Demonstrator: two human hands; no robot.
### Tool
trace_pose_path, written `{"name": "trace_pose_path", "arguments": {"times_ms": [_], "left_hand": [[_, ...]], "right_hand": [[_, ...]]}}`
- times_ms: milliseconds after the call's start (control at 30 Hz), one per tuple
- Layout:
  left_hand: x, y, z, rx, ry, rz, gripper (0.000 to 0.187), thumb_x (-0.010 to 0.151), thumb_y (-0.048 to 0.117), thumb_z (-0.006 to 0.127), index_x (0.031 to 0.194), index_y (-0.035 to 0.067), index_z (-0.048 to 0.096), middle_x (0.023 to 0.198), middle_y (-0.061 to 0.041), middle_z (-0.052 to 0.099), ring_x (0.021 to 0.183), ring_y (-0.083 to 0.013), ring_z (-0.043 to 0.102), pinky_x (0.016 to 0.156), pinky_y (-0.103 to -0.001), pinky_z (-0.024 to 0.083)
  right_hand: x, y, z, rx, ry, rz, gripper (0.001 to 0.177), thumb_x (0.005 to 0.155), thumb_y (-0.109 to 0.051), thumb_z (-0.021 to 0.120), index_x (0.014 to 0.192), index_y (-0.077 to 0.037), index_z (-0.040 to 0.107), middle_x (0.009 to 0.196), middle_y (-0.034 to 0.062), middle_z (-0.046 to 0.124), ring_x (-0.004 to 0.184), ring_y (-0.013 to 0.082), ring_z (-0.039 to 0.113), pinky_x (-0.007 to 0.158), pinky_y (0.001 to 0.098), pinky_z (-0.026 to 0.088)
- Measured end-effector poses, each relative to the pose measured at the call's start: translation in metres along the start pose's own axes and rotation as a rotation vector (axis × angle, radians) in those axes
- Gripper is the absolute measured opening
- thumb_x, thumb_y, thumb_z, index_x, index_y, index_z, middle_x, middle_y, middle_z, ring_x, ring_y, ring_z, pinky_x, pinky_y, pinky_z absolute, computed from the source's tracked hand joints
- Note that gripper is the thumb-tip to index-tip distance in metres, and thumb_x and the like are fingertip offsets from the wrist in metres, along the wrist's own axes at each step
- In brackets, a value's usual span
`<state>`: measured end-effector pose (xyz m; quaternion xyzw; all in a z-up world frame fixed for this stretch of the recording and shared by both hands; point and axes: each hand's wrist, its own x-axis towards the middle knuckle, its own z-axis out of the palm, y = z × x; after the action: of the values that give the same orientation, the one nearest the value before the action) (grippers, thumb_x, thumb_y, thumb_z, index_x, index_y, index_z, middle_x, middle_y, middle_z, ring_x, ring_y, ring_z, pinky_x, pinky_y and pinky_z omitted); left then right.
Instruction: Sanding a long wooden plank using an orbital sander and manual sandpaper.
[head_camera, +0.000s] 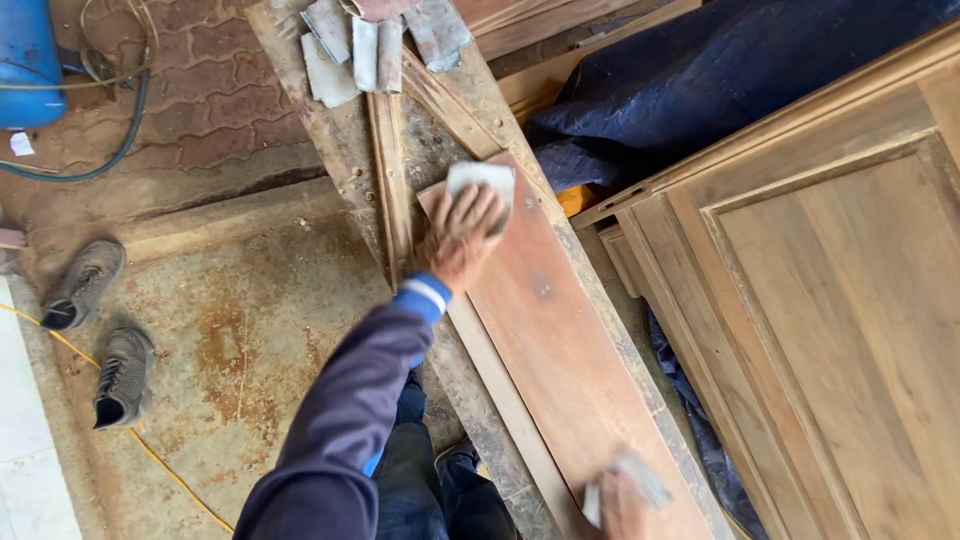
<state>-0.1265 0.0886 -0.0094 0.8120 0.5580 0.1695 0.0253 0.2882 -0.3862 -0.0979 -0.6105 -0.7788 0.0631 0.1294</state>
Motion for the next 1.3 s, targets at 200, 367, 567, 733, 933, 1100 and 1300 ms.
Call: {"name": "trace_pose_path", "arguments": {"times_ms": [200,367,567,733,933,1100,1300], "left_hand": [[0.016,-0.011,0.014,-0.126,-0.006,-0.133,0.054,0.106,0.037,0.042,0.153,0.011,0.048,0.163,-0.012,0.039,0.151,-0.0314,0.03,0.122,-0.055,0.018],[0.01,-0.014,-0.007,-0.2,-0.072,-0.134,0.053,0.106,0.037,0.04,0.152,0.011,0.049,0.163,-0.012,0.039,0.152,-0.0314,0.03,0.123,-0.055,0.018],[-0.008,-0.048,-0.002,-0.397,-0.005,-0.088,0.049,0.111,0.033,0.041,0.153,0.009,0.048,0.163,-0.014,0.041,0.154,-0.0324,0.035,0.127,-0.052,0.022],[-0.004,-0.069,-0.056,-0.699,0.176,-0.164,0.048,0.112,0.024,0.044,0.156,0.007,0.044,0.164,-0.017,0.04,0.154,-0.033,0.036,0.127,-0.046,0.028],[0.0,-0.092,-0.093,-0.763,0.277,-0.249,0.047,0.112,0.016,0.046,0.158,0.008,0.041,0.166,-0.012,0.041,0.157,-0.0287,0.035,0.131,-0.045,0.026],[-0.009,-0.116,-0.081,-0.681,0.285,-0.237,0.048,0.113,0.018,0.04,0.16,0.004,0.038,0.167,-0.016,0.037,0.157,-0.0308,0.033,0.13,-0.048,0.023],[-0.004,-0.121,-0.09,-0.806,0.282,-0.328,0.045,0.114,0.021,0.038,0.157,0.006,0.042,0.165,-0.014,0.042,0.157,-0.0298,0.035,0.131,-0.047,0.024]], "right_hand": [[0.357,-0.185,-0.063,0.128,-0.179,-0.167,0.067,0.09,-0.017,0.06,0.154,-0.008,0.043,0.161,0.0151,0.04,0.152,0.034,0.032,0.125,0.0513,0.019],[0.437,-0.208,-0.059,0.202,-0.114,-0.233,0.064,0.091,-0.009,0.056,0.153,-0.008,0.044,0.162,0.0155,0.04,0.151,0.036,0.033,0.125,0.0524,0.019],[0.349,-0.183,-0.062,0.114,-0.224,-0.156,0.072,0.082,-0.009,0.055,0.153,-0.01,0.043,0.161,0.0147,0.04,0.151,0.0339,0.032,0.123,0.0519,0.018],[0.456,-0.221,-0.039,0.091,-0.222,-0.219,0.064,0.092,-0.025,0.059,0.152,-0.01,0.043,0.159,0.0158,0.039,0.149,0.0338,0.031,0.122,0.0521,0.018],[0.534,-0.261,-0.025,0.185,-0.193,-0.283,0.07,0.086,-0.009,0.057,0.155,-0.006,0.042,0.165,0.0164,0.037,0.156,0.036,0.028,0.127,0.0526,0.018],[0.396,-0.216,-0.043,0.053,-0.234,-0.153,0.071,0.086,-0.016,0.062,0.154,-0.012,0.041,0.161,0.0126,0.039,0.15,0.032,0.033,0.124,0.0522,0.019],[0.469,-0.249,-0.03,0.049,-0.275,-0.178,0.072,0.084,-0.012,0.059,0.154,-0.012,0.041,0.161,0.0143,0.037,0.151,0.0319,0.03,0.124,0.0516,0.015]]}}
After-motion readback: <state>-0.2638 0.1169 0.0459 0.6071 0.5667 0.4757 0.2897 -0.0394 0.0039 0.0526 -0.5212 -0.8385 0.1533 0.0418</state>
